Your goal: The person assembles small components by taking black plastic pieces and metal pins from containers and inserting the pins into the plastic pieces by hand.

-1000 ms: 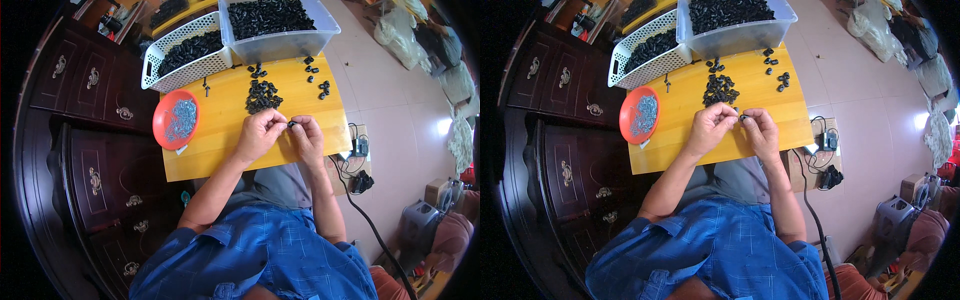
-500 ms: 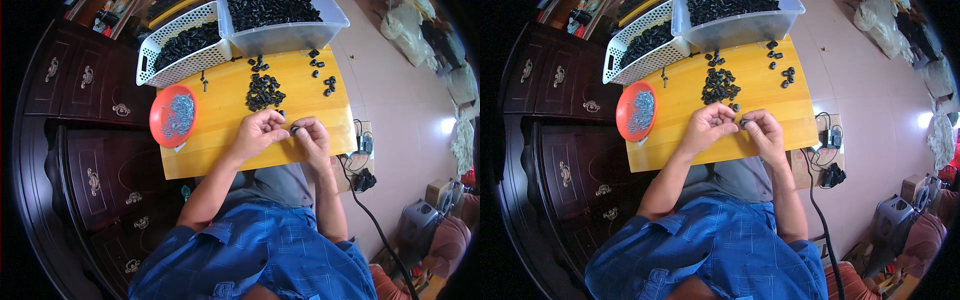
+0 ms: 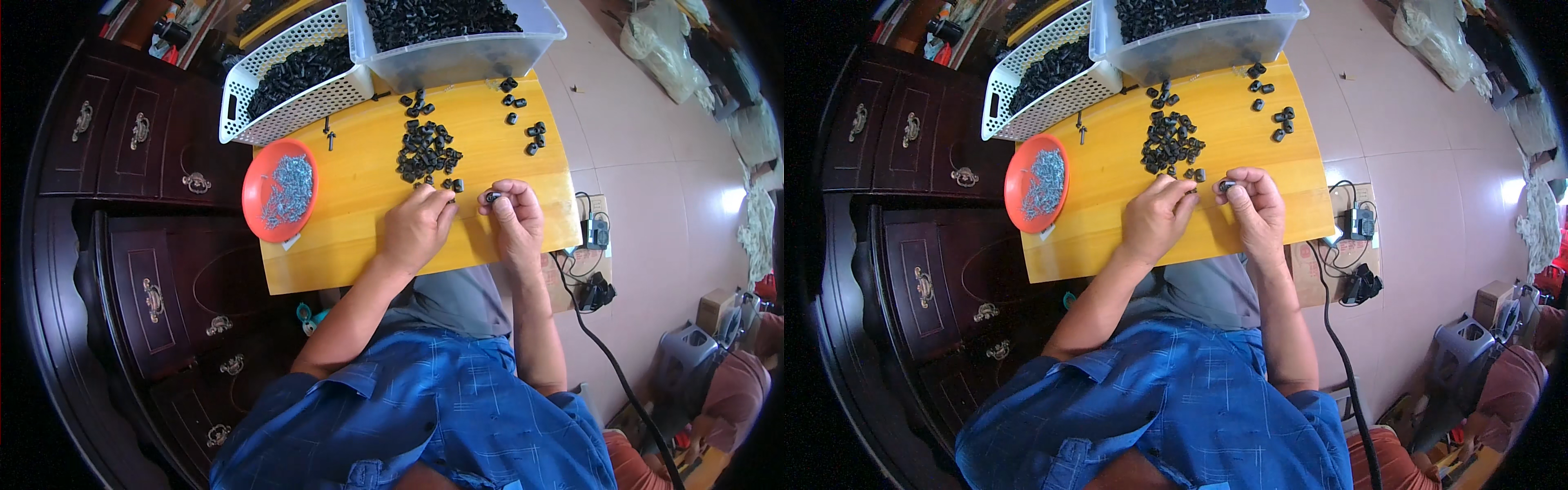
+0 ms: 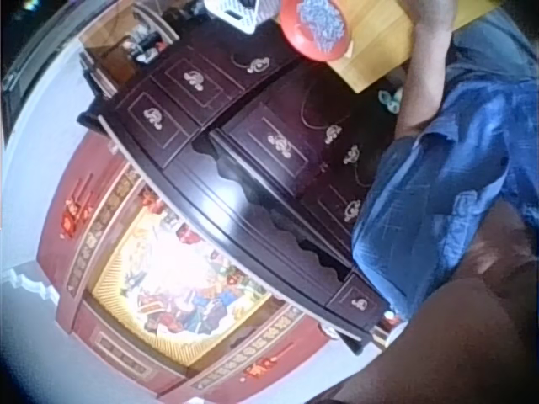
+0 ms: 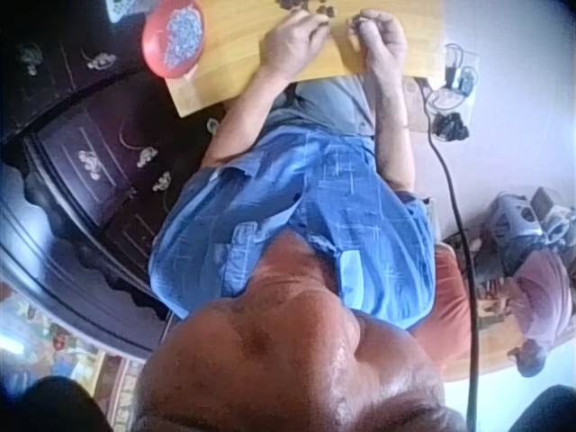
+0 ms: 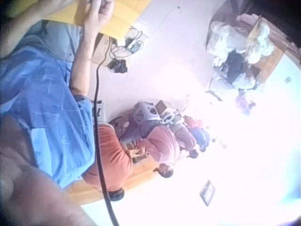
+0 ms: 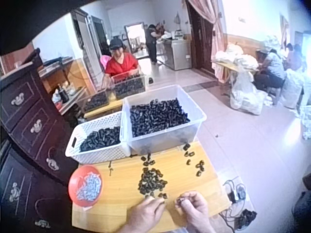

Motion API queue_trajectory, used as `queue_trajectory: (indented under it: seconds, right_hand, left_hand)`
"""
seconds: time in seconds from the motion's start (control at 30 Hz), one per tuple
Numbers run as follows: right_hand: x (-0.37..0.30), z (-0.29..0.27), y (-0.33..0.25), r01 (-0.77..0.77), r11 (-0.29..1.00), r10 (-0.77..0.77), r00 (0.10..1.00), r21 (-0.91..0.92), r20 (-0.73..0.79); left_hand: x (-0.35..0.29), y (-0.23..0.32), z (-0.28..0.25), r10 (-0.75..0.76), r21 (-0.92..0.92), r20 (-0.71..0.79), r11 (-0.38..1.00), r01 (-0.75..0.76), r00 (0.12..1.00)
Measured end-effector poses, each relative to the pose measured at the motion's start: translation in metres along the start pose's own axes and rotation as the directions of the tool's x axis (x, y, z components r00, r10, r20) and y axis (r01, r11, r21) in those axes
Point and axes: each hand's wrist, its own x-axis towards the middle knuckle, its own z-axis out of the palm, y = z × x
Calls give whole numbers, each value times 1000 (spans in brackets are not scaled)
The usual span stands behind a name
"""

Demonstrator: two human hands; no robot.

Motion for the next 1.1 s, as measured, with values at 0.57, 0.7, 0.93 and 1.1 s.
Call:
queue_trajectory:
  seconds: [0.57,0.7,0.93,1.1]
  right_hand:
    - [-19,22,-10,-167,981,175,981,-100,80]
    - [-25,25,-6,-183,979,191,978,-84,90]
    - [-25,22,-5,-258,962,270,952,-93,145]
    - [-21,21,-6,-218,969,239,947,-115,214]
  left_hand:
    - [-9,4,-51,-282,-793,351,417,444,893]
    - [-15,0,-49,-263,-816,371,365,448,891]
    - [-13,-3,-48,-210,-796,444,354,491,871]
    - [-9,-3,-48,-176,-811,452,327,485,875]
